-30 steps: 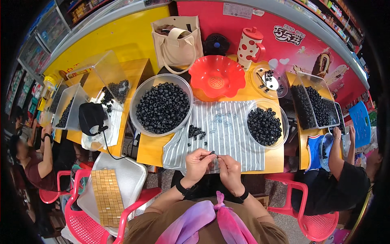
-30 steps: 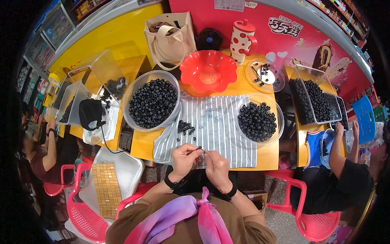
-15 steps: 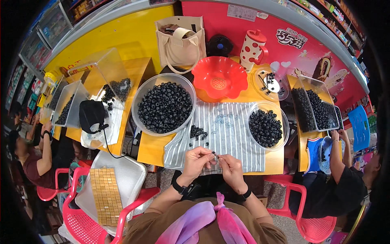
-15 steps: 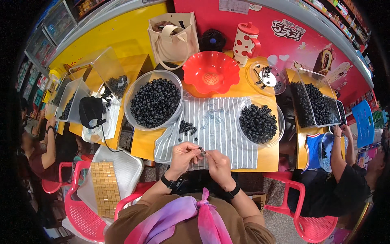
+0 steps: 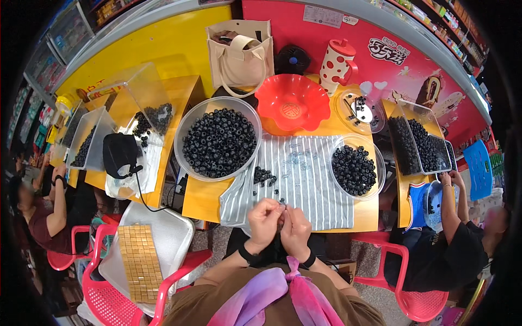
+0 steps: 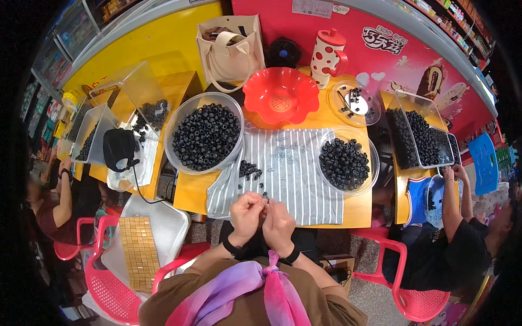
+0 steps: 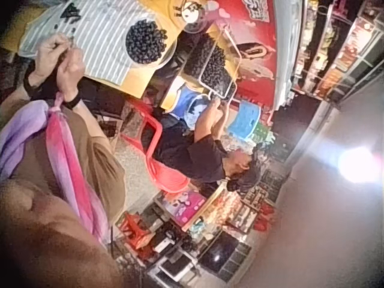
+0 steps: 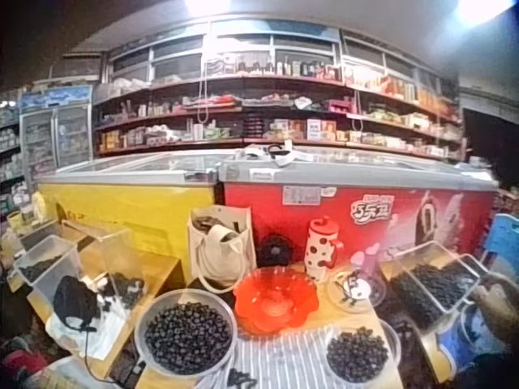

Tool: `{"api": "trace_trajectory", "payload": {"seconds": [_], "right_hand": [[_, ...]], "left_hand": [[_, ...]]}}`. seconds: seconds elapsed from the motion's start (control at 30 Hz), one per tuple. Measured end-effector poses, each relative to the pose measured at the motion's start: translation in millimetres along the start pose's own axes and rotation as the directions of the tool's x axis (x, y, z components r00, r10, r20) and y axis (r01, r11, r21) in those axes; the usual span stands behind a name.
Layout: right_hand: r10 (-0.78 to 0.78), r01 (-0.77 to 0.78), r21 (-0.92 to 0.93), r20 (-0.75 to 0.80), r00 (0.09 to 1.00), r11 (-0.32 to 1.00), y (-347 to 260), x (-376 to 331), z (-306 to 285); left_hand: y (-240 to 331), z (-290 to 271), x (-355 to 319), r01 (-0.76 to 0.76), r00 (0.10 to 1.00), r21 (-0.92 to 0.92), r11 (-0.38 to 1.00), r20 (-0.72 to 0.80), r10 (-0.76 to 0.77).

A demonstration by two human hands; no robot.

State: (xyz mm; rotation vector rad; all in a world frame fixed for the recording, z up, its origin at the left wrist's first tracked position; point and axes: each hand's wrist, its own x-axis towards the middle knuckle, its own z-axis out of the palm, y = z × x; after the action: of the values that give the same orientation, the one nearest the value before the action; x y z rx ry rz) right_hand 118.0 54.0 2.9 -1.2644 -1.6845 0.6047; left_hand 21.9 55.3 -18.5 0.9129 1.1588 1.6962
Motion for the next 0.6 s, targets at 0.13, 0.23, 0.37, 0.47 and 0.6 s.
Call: {"api": "trace_trajectory", "payload": {"seconds": [0.13, 0.23, 0.37, 0.47, 0.6], "right_hand": [[-0.008, 0.010, 0.058, -0.027, 1.000, 0.998, 0, 7, 1], [-0.054, 0.055, -0.032, 0.034, 0.998, 0.998, 6, 14, -14], [0.001, 0.079, -0.414, 0.191, 0.982, 0.907, 15, 29, -36], [0.013, 0.118, -0.468, 0.269, 0.963, 0.876, 16, 33, -46], [-0.064, 0.149, -0.367, 0.235, 0.970, 0.918, 17, 36, -61]], "left_hand": [[-2, -1, 3, -0.033, 0.999, -0.064, 0.997, -0.027, 0.031], [4, -3, 8, 0.095, 0.995, -0.183, 0.978, -0.006, -0.098], [11, -17, 17, 0.273, 0.961, -0.389, 0.880, 0.152, -0.231], [17, -26, 22, 0.388, 0.919, -0.461, 0.798, 0.260, -0.297], [22, -31, 22, 0.489, 0.872, -0.560, 0.669, 0.333, -0.358]]}}
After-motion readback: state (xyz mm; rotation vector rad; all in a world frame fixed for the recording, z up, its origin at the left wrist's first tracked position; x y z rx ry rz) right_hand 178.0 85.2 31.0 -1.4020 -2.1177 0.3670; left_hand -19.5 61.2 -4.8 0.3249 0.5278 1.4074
